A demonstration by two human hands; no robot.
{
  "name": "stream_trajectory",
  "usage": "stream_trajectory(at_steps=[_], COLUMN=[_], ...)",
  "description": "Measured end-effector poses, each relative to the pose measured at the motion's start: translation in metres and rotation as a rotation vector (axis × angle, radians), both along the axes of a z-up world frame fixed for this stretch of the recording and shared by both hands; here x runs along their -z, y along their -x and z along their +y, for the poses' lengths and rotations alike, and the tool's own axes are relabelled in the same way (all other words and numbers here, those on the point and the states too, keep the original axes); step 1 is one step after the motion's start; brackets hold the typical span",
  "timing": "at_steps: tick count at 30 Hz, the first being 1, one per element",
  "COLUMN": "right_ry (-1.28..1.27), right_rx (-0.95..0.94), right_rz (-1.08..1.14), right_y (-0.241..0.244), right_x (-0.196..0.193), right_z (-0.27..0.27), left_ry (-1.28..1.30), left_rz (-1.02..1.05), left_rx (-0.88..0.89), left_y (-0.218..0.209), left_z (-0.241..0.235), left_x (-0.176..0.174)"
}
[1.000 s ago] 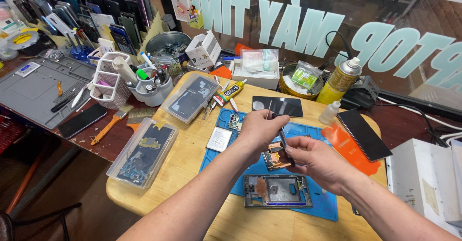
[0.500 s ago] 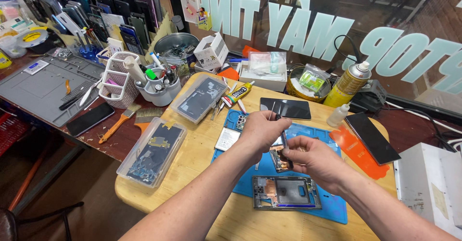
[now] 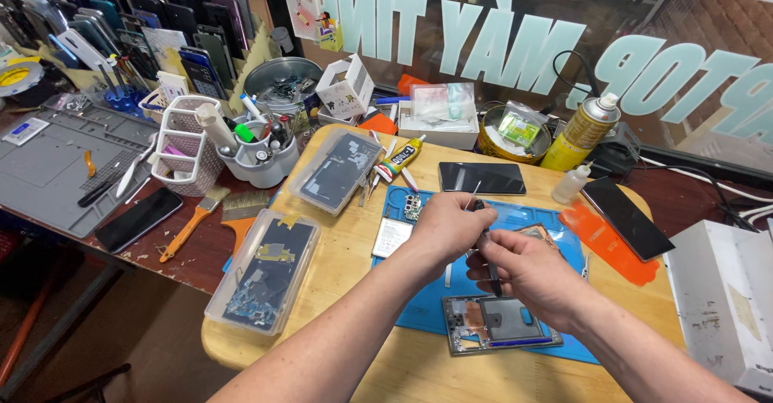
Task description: The person disassembles a smartphone, removes the back cover and internal components, and uses a marker to label a copper heat shield. They then reassemble the device by placing the screen and internal parts back into the frame.
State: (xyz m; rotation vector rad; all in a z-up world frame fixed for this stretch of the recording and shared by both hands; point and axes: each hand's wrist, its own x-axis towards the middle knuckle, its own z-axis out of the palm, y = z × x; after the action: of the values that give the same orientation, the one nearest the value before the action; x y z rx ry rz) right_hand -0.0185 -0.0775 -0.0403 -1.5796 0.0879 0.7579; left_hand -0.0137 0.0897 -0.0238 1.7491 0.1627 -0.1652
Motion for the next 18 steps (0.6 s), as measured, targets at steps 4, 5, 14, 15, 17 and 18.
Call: stream_trajectory(at_steps=[4, 5, 14, 15, 17, 18], right_ry=[0.008, -0.005, 0.018, -0.012, -0.006, -0.005], right_rx=[-0.023, -0.024, -0.09, -0.093, -0.082, -0.088], right_rz=[0.012, 0.023, -0.023, -0.031, -0.024, -0.012], right_y=[0.004, 0.005, 0.001, 0.001, 0.0, 0.002], right_x=[0.002, 0.001, -0.011, -0.011, -0.015, -0.013], right_z=[0.012, 0.013, 0.011, 0.008, 0.001, 0.001], left_ry=[0.088, 0.077, 0.042, 0.053, 0.064, 0.061], left_rz=[0.043, 0.036, 0.012, 0.032, 0.015, -0.004], left_rx=[-0.001, -0.012, -0.104, -0.102, -0.091, -0.095], left_y=[0.005, 0.004, 0.015, 0.015, 0.01, 0.012], left_z=[0.011, 0.012, 0.008, 0.007, 0.0, -0.002], left_x=[0.008, 0.006, -0.003, -0.002, -0.007, -0.006])
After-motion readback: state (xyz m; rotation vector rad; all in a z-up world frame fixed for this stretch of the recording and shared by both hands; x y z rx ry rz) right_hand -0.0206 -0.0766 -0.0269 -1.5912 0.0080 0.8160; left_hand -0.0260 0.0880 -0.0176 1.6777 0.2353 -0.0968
